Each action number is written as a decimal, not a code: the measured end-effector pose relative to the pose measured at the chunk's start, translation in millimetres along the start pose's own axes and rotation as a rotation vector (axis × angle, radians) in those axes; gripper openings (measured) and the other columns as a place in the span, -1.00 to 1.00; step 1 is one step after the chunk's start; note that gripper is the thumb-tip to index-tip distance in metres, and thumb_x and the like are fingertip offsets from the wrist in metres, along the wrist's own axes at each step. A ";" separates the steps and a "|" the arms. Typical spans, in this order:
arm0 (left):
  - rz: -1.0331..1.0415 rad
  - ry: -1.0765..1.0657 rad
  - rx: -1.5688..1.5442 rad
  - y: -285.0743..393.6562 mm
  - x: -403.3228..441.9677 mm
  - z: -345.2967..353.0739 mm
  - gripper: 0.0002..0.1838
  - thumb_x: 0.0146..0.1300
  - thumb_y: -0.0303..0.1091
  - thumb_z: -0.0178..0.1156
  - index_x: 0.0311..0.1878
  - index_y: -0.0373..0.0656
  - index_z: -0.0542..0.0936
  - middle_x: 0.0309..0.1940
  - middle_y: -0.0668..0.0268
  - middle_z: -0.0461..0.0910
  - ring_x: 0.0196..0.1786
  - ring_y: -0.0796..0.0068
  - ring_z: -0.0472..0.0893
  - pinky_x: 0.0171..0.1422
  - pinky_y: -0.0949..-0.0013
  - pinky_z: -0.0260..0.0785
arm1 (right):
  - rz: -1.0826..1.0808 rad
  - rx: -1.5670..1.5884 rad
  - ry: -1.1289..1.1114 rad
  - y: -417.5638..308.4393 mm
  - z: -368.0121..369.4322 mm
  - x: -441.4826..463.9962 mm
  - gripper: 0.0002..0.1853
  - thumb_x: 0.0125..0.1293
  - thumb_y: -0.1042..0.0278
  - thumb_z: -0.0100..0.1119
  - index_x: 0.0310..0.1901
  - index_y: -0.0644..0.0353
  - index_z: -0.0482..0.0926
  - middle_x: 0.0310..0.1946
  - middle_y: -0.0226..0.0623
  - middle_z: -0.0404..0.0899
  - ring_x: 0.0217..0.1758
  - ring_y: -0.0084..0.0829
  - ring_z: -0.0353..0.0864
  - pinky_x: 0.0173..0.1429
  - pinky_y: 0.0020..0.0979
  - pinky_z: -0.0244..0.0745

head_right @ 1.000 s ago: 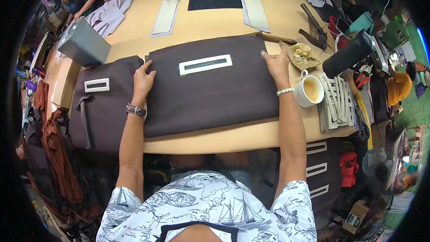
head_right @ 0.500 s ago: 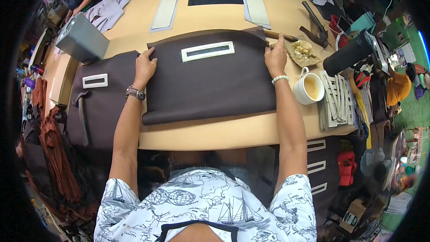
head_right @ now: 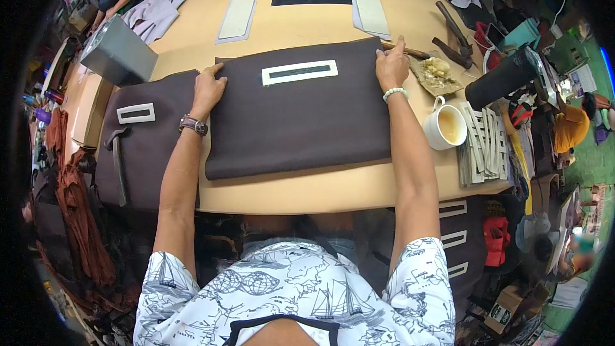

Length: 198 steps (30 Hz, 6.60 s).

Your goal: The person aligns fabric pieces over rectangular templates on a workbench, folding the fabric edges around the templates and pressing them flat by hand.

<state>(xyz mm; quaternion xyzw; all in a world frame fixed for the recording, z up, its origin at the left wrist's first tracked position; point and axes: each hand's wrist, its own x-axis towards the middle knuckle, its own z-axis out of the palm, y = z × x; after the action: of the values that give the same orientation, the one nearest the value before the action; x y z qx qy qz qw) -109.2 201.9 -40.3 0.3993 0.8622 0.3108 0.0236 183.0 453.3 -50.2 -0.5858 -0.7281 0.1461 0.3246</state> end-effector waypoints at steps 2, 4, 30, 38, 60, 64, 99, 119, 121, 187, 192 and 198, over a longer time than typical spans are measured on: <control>-0.004 0.003 0.009 1.0 0.1 -0.7 -0.58 0.05 -0.45 0.16 0.05 -0.23 0.55 -0.01 -0.03 0.54 0.09 0.03 0.51 0.21 0.16 0.34 | -0.010 0.006 0.009 -1.1 0.7 0.1 -0.27 0.13 0.29 0.23 0.31 0.25 0.13 -0.32 -0.20 0.65 -0.18 -0.13 0.61 -0.06 -0.13 0.46; 0.003 0.010 0.017 -0.5 3.1 1.7 -0.59 0.05 -0.44 0.18 0.04 -0.24 0.56 -0.03 -0.03 0.55 0.09 0.04 0.51 0.21 0.16 0.34 | -0.020 -0.002 0.025 0.6 1.8 0.2 -0.26 0.13 0.27 0.25 0.31 0.25 0.14 -0.33 -0.23 0.65 -0.20 -0.14 0.62 -0.08 -0.14 0.46; 0.453 -0.407 0.265 40.4 -245.6 -36.4 -0.30 0.27 -0.11 0.05 0.34 -0.38 0.17 0.38 -0.01 0.11 0.45 0.07 0.08 0.47 0.03 -0.10 | -0.493 -0.103 -0.390 -7.1 -100.9 -274.9 -0.36 0.36 0.03 -0.12 0.35 0.25 0.14 0.35 -0.02 0.17 0.37 -0.13 0.25 0.36 0.33 -0.28; 0.224 -0.137 0.349 6.5 -243.1 -61.3 -0.47 0.33 -0.21 0.04 0.22 -0.41 0.32 0.24 -0.04 0.32 0.24 0.00 0.36 0.25 0.12 0.25 | -0.103 -0.244 -0.053 54.9 -126.8 -212.0 -0.35 0.33 0.11 -0.02 0.33 0.34 0.13 0.10 -0.10 0.49 0.21 -0.12 0.43 0.34 0.29 -0.16; 0.059 -0.061 -0.507 -27.0 -23.1 -6.9 -0.52 0.09 -0.51 0.19 0.16 -0.14 0.52 0.00 0.17 0.57 -0.14 0.37 0.58 -0.05 0.41 0.41 | 0.044 0.085 -0.120 -10.8 -31.4 -40.0 -0.14 0.02 0.26 0.32 0.33 0.23 0.06 0.02 0.20 0.49 0.08 0.07 0.51 0.15 -0.11 0.40; 0.004 -0.287 -0.719 -2.4 -27.1 -33.3 -0.49 0.01 -0.60 0.09 0.13 -0.21 0.54 -0.06 0.33 0.56 -0.24 0.63 0.45 -0.10 0.57 0.31 | -0.238 0.263 0.077 -14.8 -29.0 -54.8 -0.30 0.08 0.42 0.22 0.27 0.16 0.17 -0.04 0.12 0.54 0.01 0.06 0.55 0.09 -0.13 0.44; 0.557 -1.127 -0.602 222.3 -337.3 230.1 -0.34 0.20 -0.56 0.02 0.40 -0.14 0.16 0.02 -0.07 0.52 -0.19 0.16 0.60 -0.02 0.23 0.40 | 0.598 -0.512 0.125 429.2 -314.1 -201.6 -0.20 0.10 0.37 0.25 0.37 0.09 0.07 -0.07 -0.05 0.59 0.04 -0.01 0.54 0.11 -0.08 0.37; 0.177 -1.129 -0.843 155.0 -266.8 29.2 -0.61 0.24 -0.33 0.20 0.12 -0.24 0.49 -0.15 0.14 0.62 -0.12 0.37 0.62 -0.03 0.37 0.45 | -0.077 -0.204 0.954 207.1 -223.1 -229.9 -0.38 0.33 0.41 0.08 0.32 0.40 0.05 0.20 0.09 0.26 0.25 -0.09 0.30 0.37 -0.16 0.12; 0.091 -0.856 -0.804 140.4 -249.3 -20.6 -0.69 0.20 -0.41 0.22 0.01 -0.26 0.55 -0.22 0.18 0.63 -0.19 0.42 0.61 -0.08 0.40 0.45 | -0.305 -0.104 0.780 138.6 -199.8 -223.5 -0.34 0.32 0.44 0.08 0.35 0.40 -0.02 0.23 0.08 0.24 0.30 -0.09 0.27 0.41 -0.13 0.05; -0.292 0.345 0.538 -195.3 -130.1 -190.0 -0.46 0.21 -0.42 0.11 0.28 0.17 0.37 -0.25 0.06 0.50 -0.14 0.07 0.52 -0.01 0.08 0.37 | -0.190 0.806 -0.548 -273.4 72.4 -270.2 -0.18 0.25 0.48 0.06 0.39 0.38 -0.23 -0.28 0.06 0.61 -0.35 -0.38 0.58 -0.21 -0.45 0.47; -0.239 0.437 0.619 -202.9 -111.8 -209.5 -0.46 0.24 -0.41 0.09 0.31 0.13 0.34 -0.25 0.08 0.50 -0.13 0.09 0.52 0.00 0.12 0.37 | 0.031 1.192 -0.611 -239.8 42.5 -259.1 -0.26 0.28 0.60 -0.02 0.39 0.37 -0.21 -0.26 -0.04 0.61 -0.33 -0.55 0.53 -0.26 -0.56 0.42; -0.277 0.371 0.636 -200.8 -96.9 -189.9 -0.54 0.28 -0.28 0.08 0.26 -0.03 0.38 -0.07 0.08 0.49 0.03 0.08 0.48 0.09 0.12 0.35 | 0.166 1.325 -0.501 -152.7 7.6 -235.7 -0.25 0.30 0.59 0.03 0.40 0.36 -0.20 -0.19 0.00 0.58 -0.17 -0.44 0.58 -0.05 -0.50 0.49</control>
<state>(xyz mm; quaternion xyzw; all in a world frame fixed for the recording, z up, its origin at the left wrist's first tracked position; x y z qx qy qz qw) -233.5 -62.4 -18.8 0.2034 0.9509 0.0888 -0.2158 86.7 189.7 -36.5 -0.2678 -0.4919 0.7124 0.4229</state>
